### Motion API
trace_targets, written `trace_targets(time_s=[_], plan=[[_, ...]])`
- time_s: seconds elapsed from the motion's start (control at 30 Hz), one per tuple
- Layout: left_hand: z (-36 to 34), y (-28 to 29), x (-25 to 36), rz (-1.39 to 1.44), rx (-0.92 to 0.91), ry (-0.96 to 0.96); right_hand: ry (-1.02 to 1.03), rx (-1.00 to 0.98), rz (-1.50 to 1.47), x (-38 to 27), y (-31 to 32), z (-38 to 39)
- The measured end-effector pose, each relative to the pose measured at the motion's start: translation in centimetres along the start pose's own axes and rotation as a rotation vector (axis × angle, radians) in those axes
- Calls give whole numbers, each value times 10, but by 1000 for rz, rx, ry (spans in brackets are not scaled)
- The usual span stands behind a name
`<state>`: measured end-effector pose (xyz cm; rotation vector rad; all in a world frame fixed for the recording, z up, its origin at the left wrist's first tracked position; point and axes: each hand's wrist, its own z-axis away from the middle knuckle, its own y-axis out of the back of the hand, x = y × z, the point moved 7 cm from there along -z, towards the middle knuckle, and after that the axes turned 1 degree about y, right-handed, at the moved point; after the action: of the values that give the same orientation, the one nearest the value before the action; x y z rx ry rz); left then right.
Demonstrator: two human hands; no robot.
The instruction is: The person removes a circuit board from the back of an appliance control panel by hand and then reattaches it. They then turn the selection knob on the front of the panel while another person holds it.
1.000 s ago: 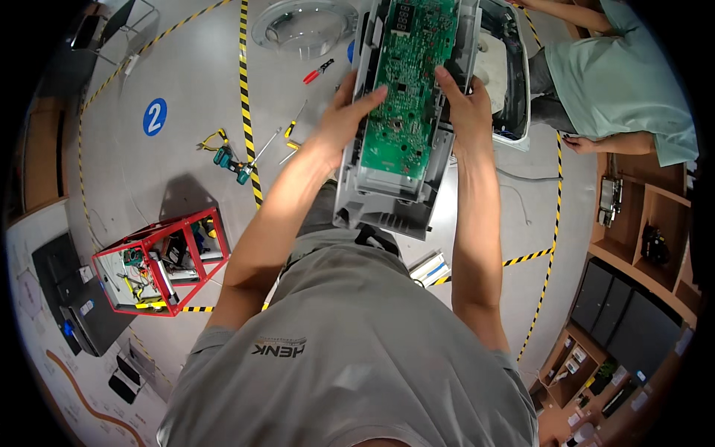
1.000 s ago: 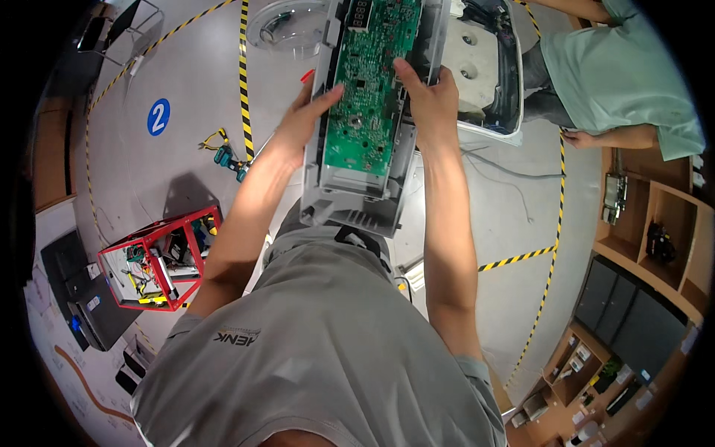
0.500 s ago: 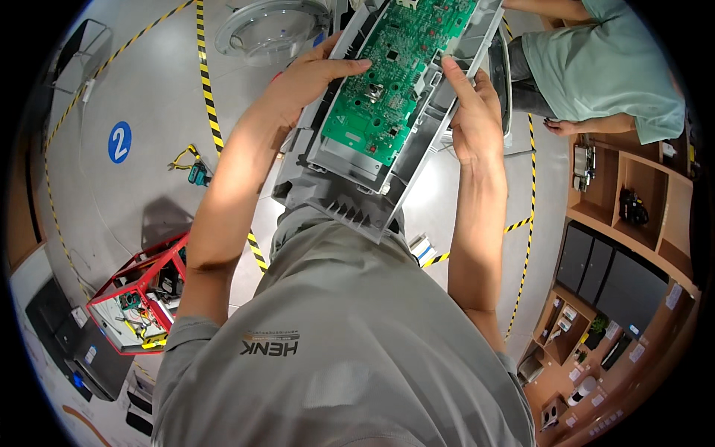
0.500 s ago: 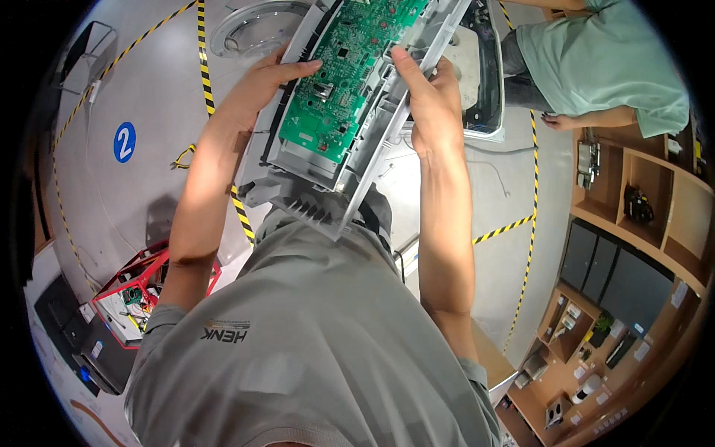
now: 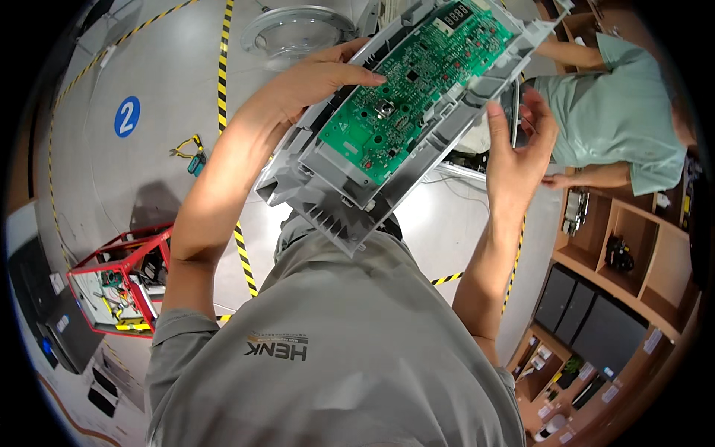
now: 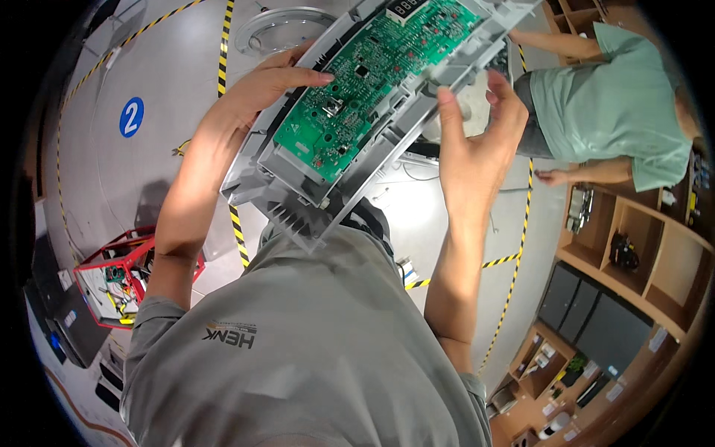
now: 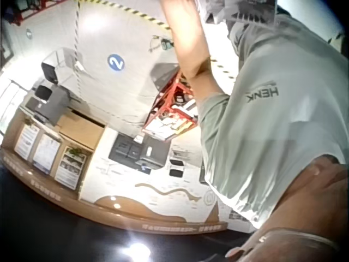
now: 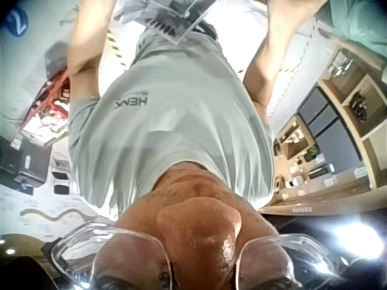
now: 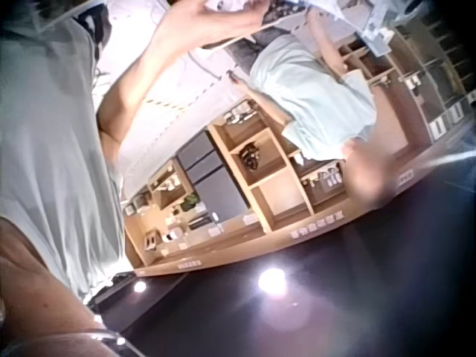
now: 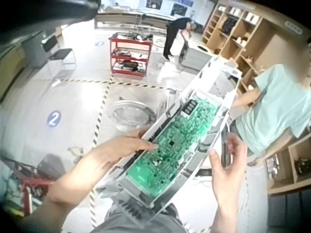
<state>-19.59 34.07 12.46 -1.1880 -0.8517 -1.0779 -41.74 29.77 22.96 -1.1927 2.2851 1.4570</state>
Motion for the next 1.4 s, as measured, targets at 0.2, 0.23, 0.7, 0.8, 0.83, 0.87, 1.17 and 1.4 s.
trace_targets(time_s=[0.2, 0.23, 0.7, 0.8, 0.83, 0.87, 1.17, 1.4], plan=[[5, -5, 1, 56, -74, 39, 499, -308, 260, -37, -9, -7], [3, -6, -3, 77, -74, 42, 559, -355, 293, -39, -7, -8], [-16, -27, -9, -95, -303, 152, 852, -773, 324, -37, -22, -15], [-16, -23, -4, -256, -256, 161, 905, -809, 373, -39, -31, -13], [-14, -24, -2, -326, -237, 177, 922, -817, 404, -38, -32, -12], [-18, -27, -8, -266, -245, 180, 940, -826, 434, -37, -30, -13], [-11, -40, -1, -15, -539, 225, 1010, -750, 314, -36, -23, -2], [-18, -31, -6, -157, -306, 167, 1031, -621, 272, -36, -17, 0]])
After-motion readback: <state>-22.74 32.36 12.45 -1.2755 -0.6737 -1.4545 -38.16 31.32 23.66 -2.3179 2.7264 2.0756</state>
